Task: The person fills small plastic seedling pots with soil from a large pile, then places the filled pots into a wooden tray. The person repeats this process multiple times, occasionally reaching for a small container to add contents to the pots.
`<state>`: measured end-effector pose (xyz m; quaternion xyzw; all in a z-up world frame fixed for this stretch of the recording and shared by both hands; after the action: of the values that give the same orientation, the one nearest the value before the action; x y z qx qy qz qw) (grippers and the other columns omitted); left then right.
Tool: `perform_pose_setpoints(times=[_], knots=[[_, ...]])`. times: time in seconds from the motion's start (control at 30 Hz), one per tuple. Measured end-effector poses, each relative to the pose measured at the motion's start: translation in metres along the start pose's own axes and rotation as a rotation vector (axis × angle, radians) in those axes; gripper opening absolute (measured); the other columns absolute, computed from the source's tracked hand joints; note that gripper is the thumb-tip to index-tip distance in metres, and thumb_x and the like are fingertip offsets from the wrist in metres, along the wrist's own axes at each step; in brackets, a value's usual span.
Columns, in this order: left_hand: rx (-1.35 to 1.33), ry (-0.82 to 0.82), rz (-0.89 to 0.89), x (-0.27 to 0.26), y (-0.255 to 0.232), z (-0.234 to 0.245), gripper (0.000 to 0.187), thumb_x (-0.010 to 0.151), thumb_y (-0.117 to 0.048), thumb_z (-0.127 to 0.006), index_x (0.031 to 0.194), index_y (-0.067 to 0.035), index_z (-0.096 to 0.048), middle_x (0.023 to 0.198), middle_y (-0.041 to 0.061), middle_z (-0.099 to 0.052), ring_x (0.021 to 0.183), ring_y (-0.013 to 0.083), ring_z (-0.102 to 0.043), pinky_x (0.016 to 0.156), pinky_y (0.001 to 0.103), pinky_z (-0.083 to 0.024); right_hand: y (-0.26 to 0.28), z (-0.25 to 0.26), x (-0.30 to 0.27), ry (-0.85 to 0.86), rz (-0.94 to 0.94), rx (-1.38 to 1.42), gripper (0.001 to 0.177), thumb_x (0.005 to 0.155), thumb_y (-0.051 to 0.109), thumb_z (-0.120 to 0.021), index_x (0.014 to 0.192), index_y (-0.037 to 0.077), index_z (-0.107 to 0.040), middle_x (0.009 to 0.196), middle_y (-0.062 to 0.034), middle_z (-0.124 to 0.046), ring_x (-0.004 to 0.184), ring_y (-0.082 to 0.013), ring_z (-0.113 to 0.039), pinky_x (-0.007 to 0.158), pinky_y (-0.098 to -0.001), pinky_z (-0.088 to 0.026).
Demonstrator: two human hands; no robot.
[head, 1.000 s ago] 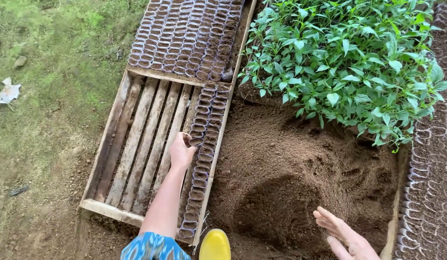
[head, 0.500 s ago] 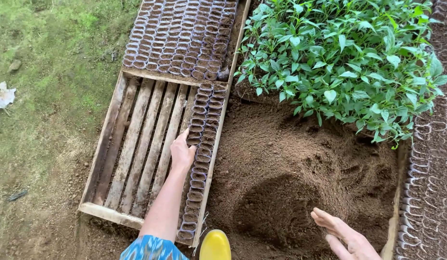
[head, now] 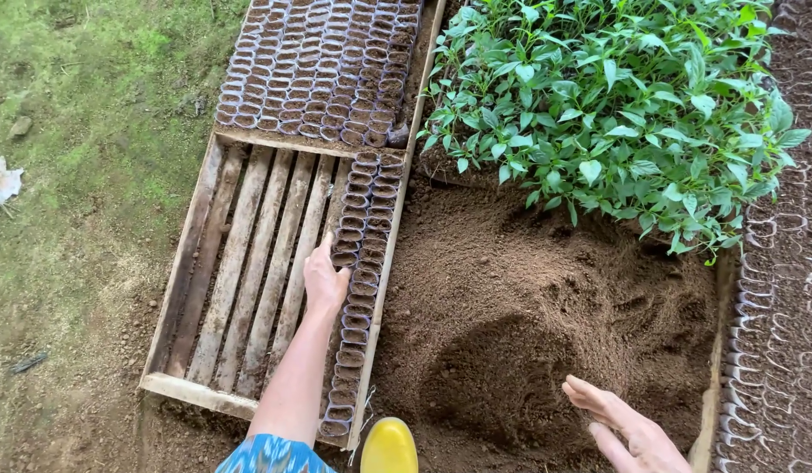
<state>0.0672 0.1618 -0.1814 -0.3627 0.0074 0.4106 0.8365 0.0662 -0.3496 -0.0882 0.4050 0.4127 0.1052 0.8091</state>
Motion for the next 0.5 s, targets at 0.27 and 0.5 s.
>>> perform_pose_setpoints(times=[0.27, 0.5], knots=[[0.102, -0.150, -0.075, -0.015, -0.016, 0.021, 0.084, 0.072, 0.030, -0.045, 0.142, -0.014, -0.057, 0.149, 0.010, -0.054, 0.144, 0.0311, -0.039, 0.119, 0.062, -0.020, 0.001, 0.007, 0.003, -0.133, 0.292, -0.092, 0.050, 0.093, 0.007, -0.054, 0.143, 0.014, -0.059, 0.152, -0.0040, -0.059, 0.140, -0.0154, -0.056, 0.122, -0.0334, -0.036], [0.003, -0.495, -0.797, -0.038, -0.059, 0.039, 0.036, 0.110, -0.005, -0.042, 0.141, 0.004, -0.058, 0.142, 0.015, -0.061, 0.139, 0.0315, -0.050, 0.123, 0.045, -0.030, 0.021, 0.036, -0.024, -0.499, -0.079, 0.069, 0.026, 0.091, 0.020, -0.067, 0.113, 0.016, -0.079, 0.094, -0.0008, -0.091, 0.086, -0.0071, -0.086, 0.088, -0.0179, -0.062]])
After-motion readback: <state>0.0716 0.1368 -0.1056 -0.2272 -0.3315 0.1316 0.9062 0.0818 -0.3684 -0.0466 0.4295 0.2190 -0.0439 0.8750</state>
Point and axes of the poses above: each hand's wrist, its own x-axis towards the middle knuckle, its own z-axis out of the back of the hand, y = z × x, the point moved 6 cm from there along x, towards the middle knuckle
